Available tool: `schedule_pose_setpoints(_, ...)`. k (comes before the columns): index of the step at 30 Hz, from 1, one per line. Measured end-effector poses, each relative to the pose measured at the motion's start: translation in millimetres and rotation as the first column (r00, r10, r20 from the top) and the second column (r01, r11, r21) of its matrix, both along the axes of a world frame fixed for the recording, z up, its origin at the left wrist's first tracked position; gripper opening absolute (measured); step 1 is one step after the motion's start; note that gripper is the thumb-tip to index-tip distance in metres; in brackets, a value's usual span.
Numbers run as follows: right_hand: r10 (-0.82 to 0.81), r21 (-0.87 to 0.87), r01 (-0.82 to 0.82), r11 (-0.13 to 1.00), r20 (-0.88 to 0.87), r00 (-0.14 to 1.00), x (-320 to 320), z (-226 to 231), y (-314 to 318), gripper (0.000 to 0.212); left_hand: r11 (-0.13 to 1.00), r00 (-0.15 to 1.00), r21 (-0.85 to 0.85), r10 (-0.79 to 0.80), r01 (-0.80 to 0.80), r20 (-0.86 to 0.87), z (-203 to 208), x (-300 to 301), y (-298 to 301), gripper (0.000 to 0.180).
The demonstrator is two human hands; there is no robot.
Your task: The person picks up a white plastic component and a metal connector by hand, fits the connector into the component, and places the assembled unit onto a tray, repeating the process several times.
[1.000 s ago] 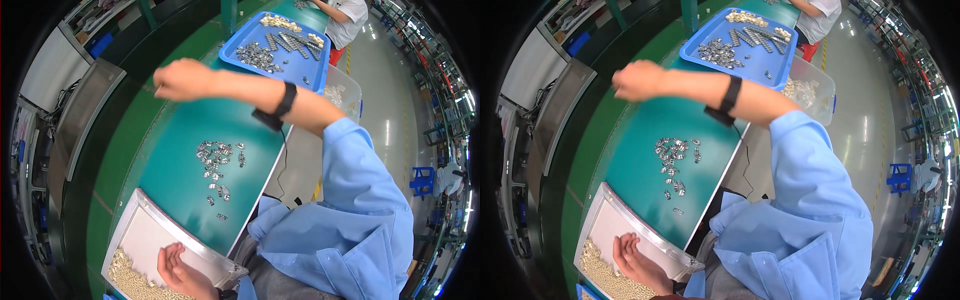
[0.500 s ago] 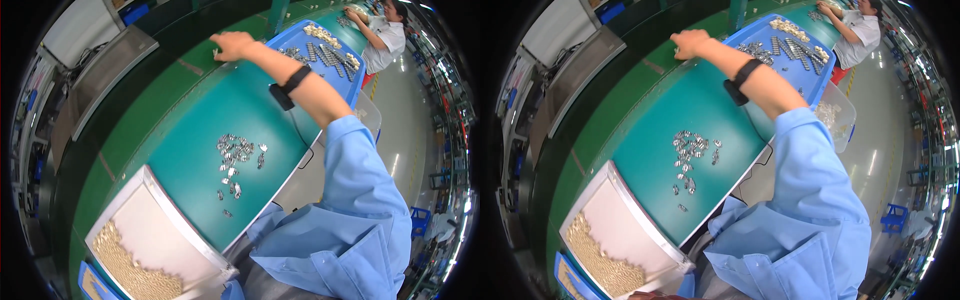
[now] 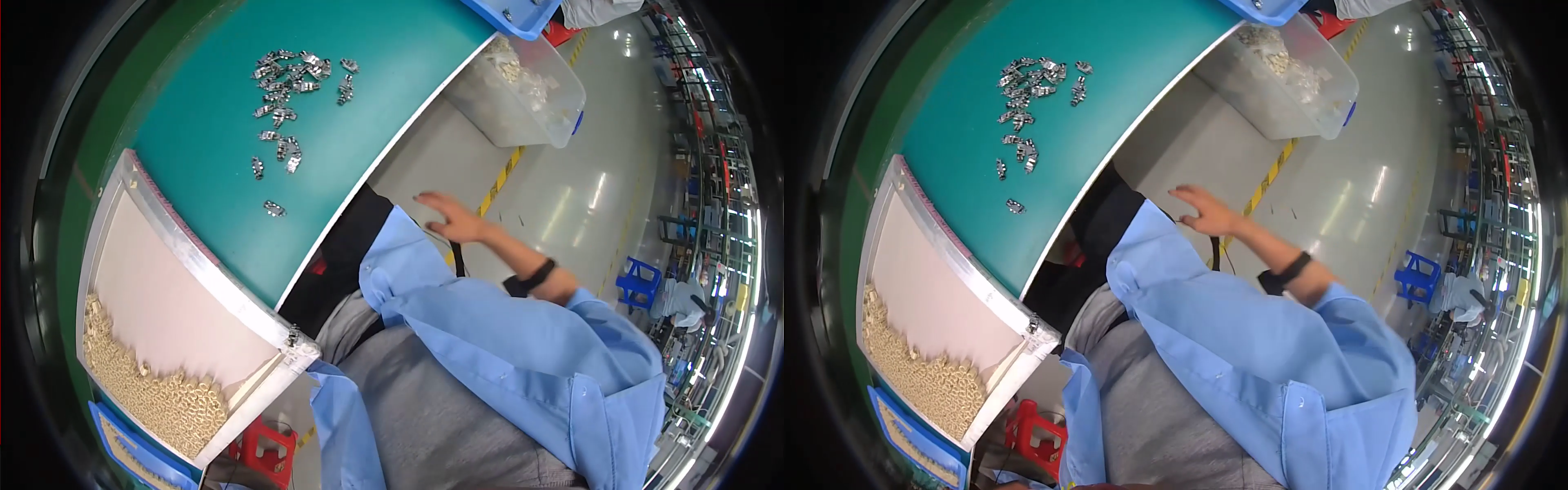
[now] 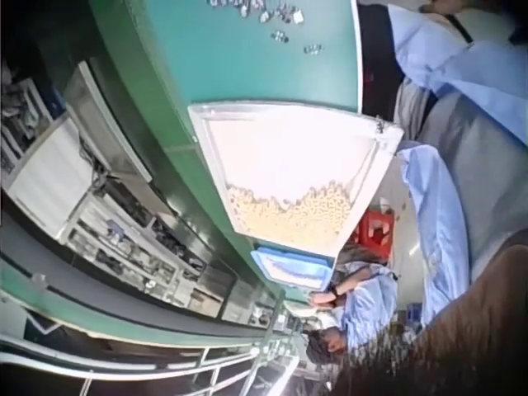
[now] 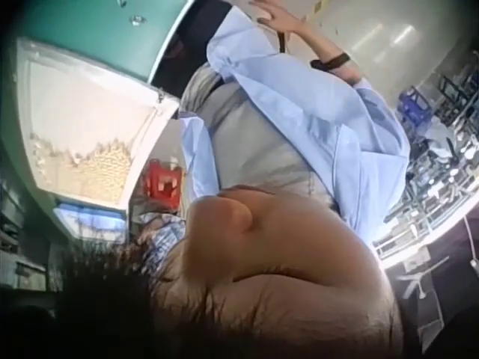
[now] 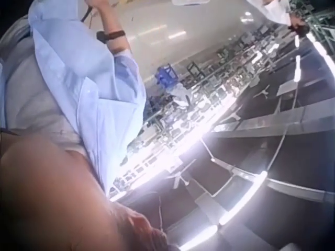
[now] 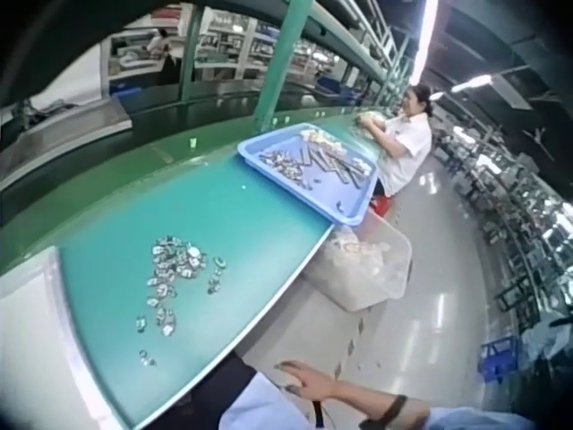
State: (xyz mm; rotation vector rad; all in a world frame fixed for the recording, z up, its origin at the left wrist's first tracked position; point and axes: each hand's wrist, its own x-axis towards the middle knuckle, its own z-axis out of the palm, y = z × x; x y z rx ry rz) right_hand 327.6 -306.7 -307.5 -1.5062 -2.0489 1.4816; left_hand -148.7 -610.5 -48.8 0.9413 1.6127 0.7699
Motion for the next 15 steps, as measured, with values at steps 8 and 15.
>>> schedule_pose_setpoints(8,-0.112,-0.286,0.058,0.957,-0.176,0.978,-29,-154,-74,0.057,0.999,0.999,-0.030,0.036,-0.036,-0.016,-55,-40,36,0.046)
schedule_pose_setpoints(15,0.050,-0.319,-0.111,0.941,-0.192,0.980,-128,-157,48,0.054,0.964,0.961,-0.060,0.251,-0.260,-0.118,-90,-71,78,0.046)
